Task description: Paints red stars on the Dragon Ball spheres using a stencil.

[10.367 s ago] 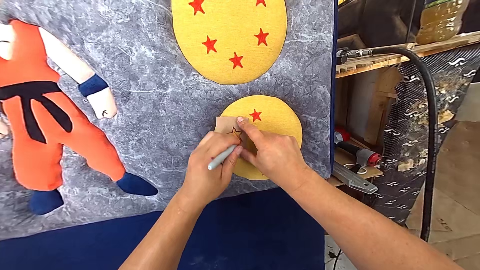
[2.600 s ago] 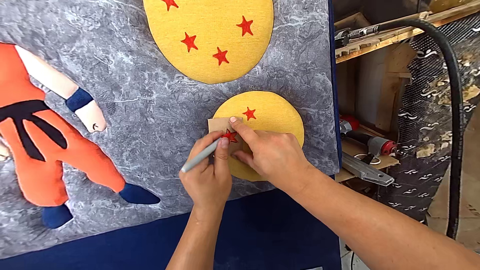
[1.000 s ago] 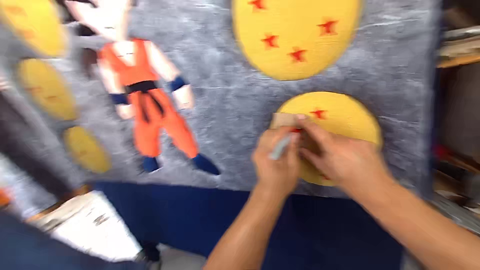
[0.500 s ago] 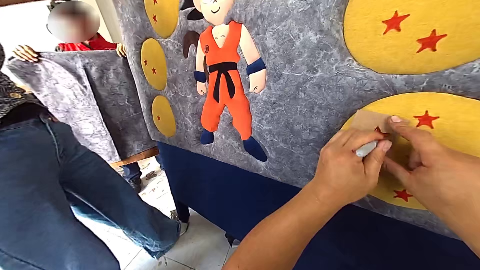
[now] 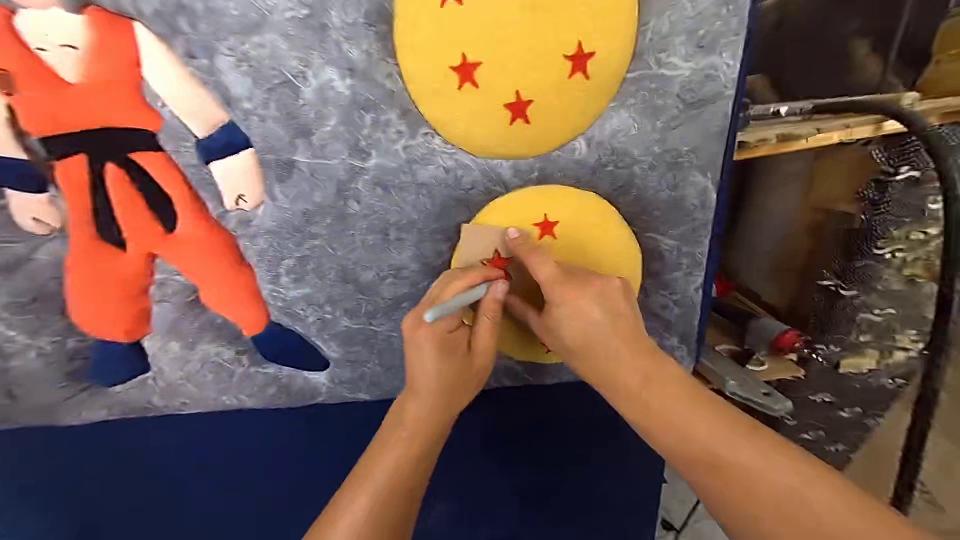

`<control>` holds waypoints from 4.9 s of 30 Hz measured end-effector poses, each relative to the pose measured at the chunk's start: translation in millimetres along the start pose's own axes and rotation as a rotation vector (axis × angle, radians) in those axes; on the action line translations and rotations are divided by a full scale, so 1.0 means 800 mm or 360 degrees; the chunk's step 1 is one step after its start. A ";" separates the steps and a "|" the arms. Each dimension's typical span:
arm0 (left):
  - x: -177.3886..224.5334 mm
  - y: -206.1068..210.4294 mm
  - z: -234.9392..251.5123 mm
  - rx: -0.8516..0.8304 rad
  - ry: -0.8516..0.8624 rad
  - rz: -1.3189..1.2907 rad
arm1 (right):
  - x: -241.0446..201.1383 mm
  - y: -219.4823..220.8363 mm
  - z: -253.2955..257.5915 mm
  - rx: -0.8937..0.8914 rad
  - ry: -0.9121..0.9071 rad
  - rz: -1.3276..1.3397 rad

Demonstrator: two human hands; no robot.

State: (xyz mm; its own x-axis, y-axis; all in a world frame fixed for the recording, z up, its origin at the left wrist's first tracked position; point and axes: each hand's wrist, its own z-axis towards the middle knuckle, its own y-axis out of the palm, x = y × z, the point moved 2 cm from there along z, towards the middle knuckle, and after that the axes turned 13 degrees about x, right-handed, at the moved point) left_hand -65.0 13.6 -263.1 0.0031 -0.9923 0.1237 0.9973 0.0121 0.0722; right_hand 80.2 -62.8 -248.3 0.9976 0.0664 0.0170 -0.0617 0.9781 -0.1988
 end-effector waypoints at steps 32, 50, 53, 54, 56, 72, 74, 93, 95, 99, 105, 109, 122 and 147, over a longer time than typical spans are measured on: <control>0.007 0.018 -0.008 0.0218 -0.0067 -0.0001 | -0.003 -0.004 -0.002 -0.0083 -0.0027 -0.0059; -0.026 -0.044 0.027 -0.0457 0.0487 0.0403 | 0.001 0.002 -0.004 -0.0031 -0.0048 -0.0021; -0.027 -0.035 0.048 -0.0726 0.0633 0.0497 | 0.000 0.002 -0.005 -0.0022 -0.0040 -0.0032; -0.025 -0.033 0.054 -0.0766 0.0662 0.0495 | 0.002 0.002 -0.004 -0.0014 -0.0041 -0.0020; -0.021 -0.033 0.061 -0.0783 0.0691 0.0455 | 0.008 -0.001 -0.002 -0.0025 -0.0031 0.0123; -0.027 -0.046 -0.041 -0.0530 0.0589 0.0227 | 0.055 -0.021 -0.100 0.0197 -0.0072 0.0504; -0.028 -0.045 -0.040 -0.0519 0.0601 0.0227 | 0.054 -0.022 -0.097 0.0203 -0.0076 0.0494; -0.036 -0.041 -0.038 -0.0531 0.0637 0.0289 | 0.023 -0.011 -0.058 0.0001 -0.0368 0.0026; -0.039 -0.040 -0.039 -0.0509 0.0655 0.0286 | 0.021 -0.008 -0.059 -0.0013 -0.0355 -0.0024; -0.036 -0.040 -0.035 -0.0566 0.0667 0.0306 | 0.020 -0.006 -0.060 0.0020 -0.0354 -0.0052; -0.036 -0.040 -0.036 -0.0576 0.0689 0.0351 | 0.020 -0.002 -0.064 0.0065 -0.0381 -0.0080; -0.035 -0.040 -0.036 -0.0591 0.0680 0.0366 | 0.019 -0.002 -0.065 0.0061 -0.0379 -0.0105; -0.038 -0.040 -0.037 -0.0551 0.0614 0.0372 | 0.014 0.000 -0.063 0.0008 -0.0353 -0.0176; -0.036 -0.046 -0.025 -0.0562 0.0665 0.0259 | 0.023 0.003 -0.068 0.0119 -0.0376 -0.0065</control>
State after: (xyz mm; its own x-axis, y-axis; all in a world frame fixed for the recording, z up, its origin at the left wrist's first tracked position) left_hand -100.7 39.2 -289.5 0.1156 -0.9463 -0.3019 0.9452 0.1982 -0.2594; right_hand 100.0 -70.3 -302.0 0.9653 0.0624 0.2536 -0.0325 0.9922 -0.1206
